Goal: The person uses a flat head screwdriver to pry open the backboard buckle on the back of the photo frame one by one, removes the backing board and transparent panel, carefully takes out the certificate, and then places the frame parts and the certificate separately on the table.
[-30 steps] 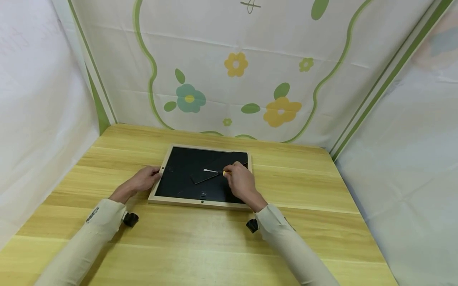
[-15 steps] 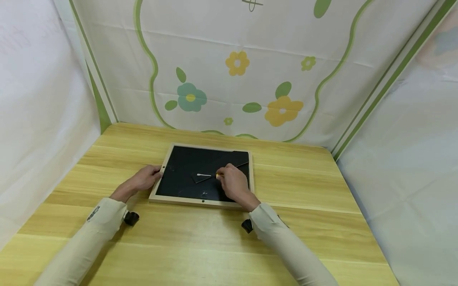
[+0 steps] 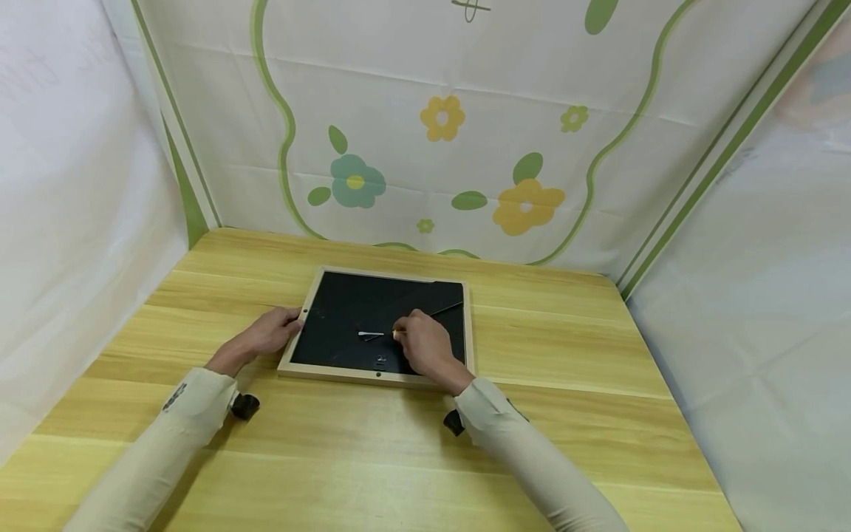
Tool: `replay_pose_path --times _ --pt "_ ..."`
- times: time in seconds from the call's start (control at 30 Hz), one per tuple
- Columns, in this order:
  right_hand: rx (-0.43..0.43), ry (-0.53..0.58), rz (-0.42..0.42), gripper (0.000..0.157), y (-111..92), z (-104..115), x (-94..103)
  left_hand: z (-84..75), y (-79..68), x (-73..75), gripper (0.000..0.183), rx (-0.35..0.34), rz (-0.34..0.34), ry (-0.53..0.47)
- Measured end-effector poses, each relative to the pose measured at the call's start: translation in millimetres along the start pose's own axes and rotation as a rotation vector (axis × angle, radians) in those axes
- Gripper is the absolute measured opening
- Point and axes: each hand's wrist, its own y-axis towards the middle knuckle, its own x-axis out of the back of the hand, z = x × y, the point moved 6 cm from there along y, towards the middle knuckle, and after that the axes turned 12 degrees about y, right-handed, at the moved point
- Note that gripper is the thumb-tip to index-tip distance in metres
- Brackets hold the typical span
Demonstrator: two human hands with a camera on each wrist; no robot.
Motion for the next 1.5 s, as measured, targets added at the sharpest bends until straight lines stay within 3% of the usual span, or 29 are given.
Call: replay_pose_path --times 0.63,1.5 --pt "0.036 -0.02 0.042 0.016 8 12 -10.8 -1.7 0.1 1.5 0.038 -0.027 -0.017 0.031" --pt "0.061 -0.022 0.1 0.019 22 27 -21.9 -2.5 -0.5 0.6 0.04 0.001 -0.013 0.03"
